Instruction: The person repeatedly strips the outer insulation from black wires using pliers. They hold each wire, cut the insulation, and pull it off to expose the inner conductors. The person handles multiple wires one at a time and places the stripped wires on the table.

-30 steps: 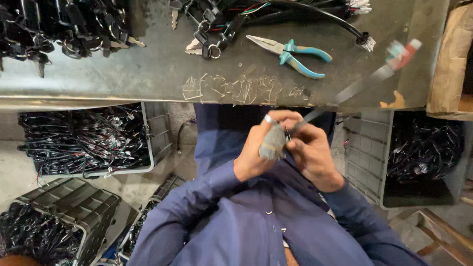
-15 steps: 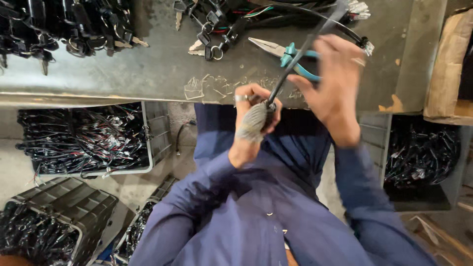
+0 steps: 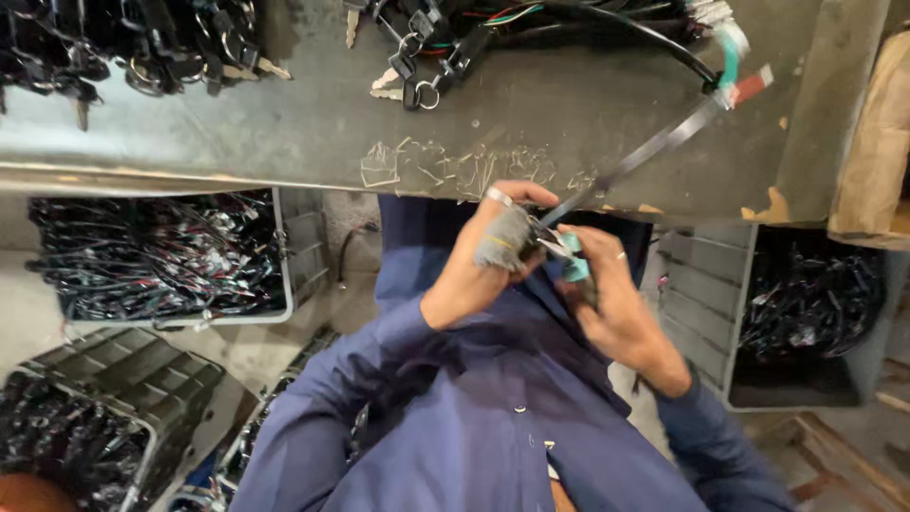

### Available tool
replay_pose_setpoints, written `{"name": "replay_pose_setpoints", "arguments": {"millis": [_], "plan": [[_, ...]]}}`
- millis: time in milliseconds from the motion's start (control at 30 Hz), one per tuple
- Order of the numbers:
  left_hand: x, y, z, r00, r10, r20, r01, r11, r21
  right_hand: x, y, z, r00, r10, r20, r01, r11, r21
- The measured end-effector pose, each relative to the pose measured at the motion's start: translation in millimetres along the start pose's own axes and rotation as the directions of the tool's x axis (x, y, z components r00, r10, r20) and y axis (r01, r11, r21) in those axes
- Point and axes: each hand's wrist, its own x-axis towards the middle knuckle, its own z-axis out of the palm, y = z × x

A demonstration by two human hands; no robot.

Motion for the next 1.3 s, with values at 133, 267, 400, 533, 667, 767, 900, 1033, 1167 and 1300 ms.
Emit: {"name": "replay_pose_setpoints", "arguments": {"millis": [133, 267, 400, 533, 667, 767, 900, 1033, 1167, 1300], "plan": [[-15.4, 2.6, 9.8, 0.971, 0.185, 0.153, -0.231, 0.892, 0.387, 12.1, 18.4, -26.0, 0.981, -0.189, 0.038, 0.192, 0.977, -0.088], [-24.3, -5.2, 11.1, 0.977, 0.195, 0.084, -0.212, 0.906, 0.368, 32.3, 12.2, -44.7, 0.974, -0.211, 0.084, 0.225, 0.946, -0.232], [-24.5, -9.4, 2.6, 0.989, 0.141, 0.049, -0.145, 0.985, 0.099, 44.3, -7.7, -46.2, 0.969, -0.210, 0.128, 0.238, 0.930, -0.281], [-14.0, -1.3, -15.2, 0.999, -0.027, -0.031, 0.039, 0.880, 0.473, 31.1, -14.3, -43.7, 0.983, -0.128, 0.132, 0.155, 0.963, -0.220], [-7.5, -5.8, -30.8, 0.950, 0.267, 0.164, -0.285, 0.517, 0.807, 24.4, 7.5, -22.4, 0.985, -0.021, 0.170, 0.055, 0.978, -0.199], [-11.3, -16.5, -38.2, 0.968, 0.183, 0.174, -0.245, 0.516, 0.821, 15.3, 20.0, -16.2, 0.973, 0.065, 0.219, 0.006, 0.951, -0.310], [-7.3, -24.0, -36.8, 0.987, 0.131, 0.091, -0.157, 0.690, 0.706, 13.9, 19.3, -19.3, 0.978, -0.071, 0.195, 0.146, 0.902, -0.406], [-3.7, -23.5, -41.8, 0.996, 0.063, 0.064, -0.090, 0.731, 0.677, 13.0, 23.3, -18.2, 0.976, -0.117, 0.182, 0.168, 0.939, -0.300], [-4.5, -19.9, -45.6, 0.997, 0.050, 0.063, -0.080, 0.655, 0.751, 15.4, 48.7, -12.2, 0.960, -0.055, 0.273, 0.089, 0.989, -0.116], [-13.0, -22.2, -39.1, 0.986, 0.164, 0.025, -0.088, 0.386, 0.918, 11.5, 66.4, 4.1, 0.972, 0.039, 0.234, -0.011, 0.993, -0.120]]}}
